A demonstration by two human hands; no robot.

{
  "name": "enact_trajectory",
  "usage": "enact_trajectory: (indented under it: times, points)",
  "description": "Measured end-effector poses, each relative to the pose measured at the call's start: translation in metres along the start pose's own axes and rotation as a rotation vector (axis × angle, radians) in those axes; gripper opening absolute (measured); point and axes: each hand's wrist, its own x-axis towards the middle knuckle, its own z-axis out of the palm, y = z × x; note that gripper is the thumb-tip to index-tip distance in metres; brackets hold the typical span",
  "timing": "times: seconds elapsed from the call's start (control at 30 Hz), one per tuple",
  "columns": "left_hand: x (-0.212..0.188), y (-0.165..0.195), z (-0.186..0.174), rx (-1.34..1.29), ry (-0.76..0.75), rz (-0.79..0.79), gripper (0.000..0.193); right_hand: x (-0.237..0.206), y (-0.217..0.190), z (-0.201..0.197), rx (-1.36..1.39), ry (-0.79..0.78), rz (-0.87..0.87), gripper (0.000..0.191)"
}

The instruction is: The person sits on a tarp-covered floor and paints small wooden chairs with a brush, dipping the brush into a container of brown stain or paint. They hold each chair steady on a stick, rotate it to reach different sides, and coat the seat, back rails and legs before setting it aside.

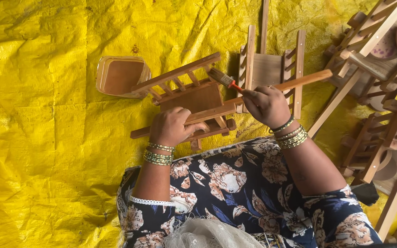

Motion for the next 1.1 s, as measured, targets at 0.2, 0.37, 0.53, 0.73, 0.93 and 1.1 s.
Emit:
enact_trajectory:
  times: [0.2, 0.37, 0.53, 0.73, 0.93, 1.1]
  points:
    - [0.0, -0.003, -0.003, 0.017, 0.039, 0.035, 0.065, 0.0, 0.005, -0.023, 0.075, -0.05, 0.142, 0.014]
    - [0.002, 0.002, -0.003, 0.014, -0.005, 0.068, 0.063, 0.012, -0.001, -0.024, 0.044, -0.1, 0.144, 0.012]
    - [0.001, 0.002, -0.006, 0.024, -0.007, 0.058, 0.064, 0.008, -0.004, -0.039, 0.231, -0.088, 0.088, 0.014]
    - [-0.001, -0.001, -0.005, 0.018, 0.086, 0.066, 0.062, 0.008, -0.006, -0.021, 0.114, -0.025, 0.168, 0.014]
    - [-0.006, -0.013, -0.018, -0.124, 0.187, -0.108, 0.058, -0.034, -0.017, -0.061, 0.292, 0.134, 0.347, 0.012]
    - [-0.004, -0.016, -0.026, -0.27, 0.423, -0.031, 0.055, -0.066, -0.038, -0.077, 0.505, 0.304, 0.234, 0.011]
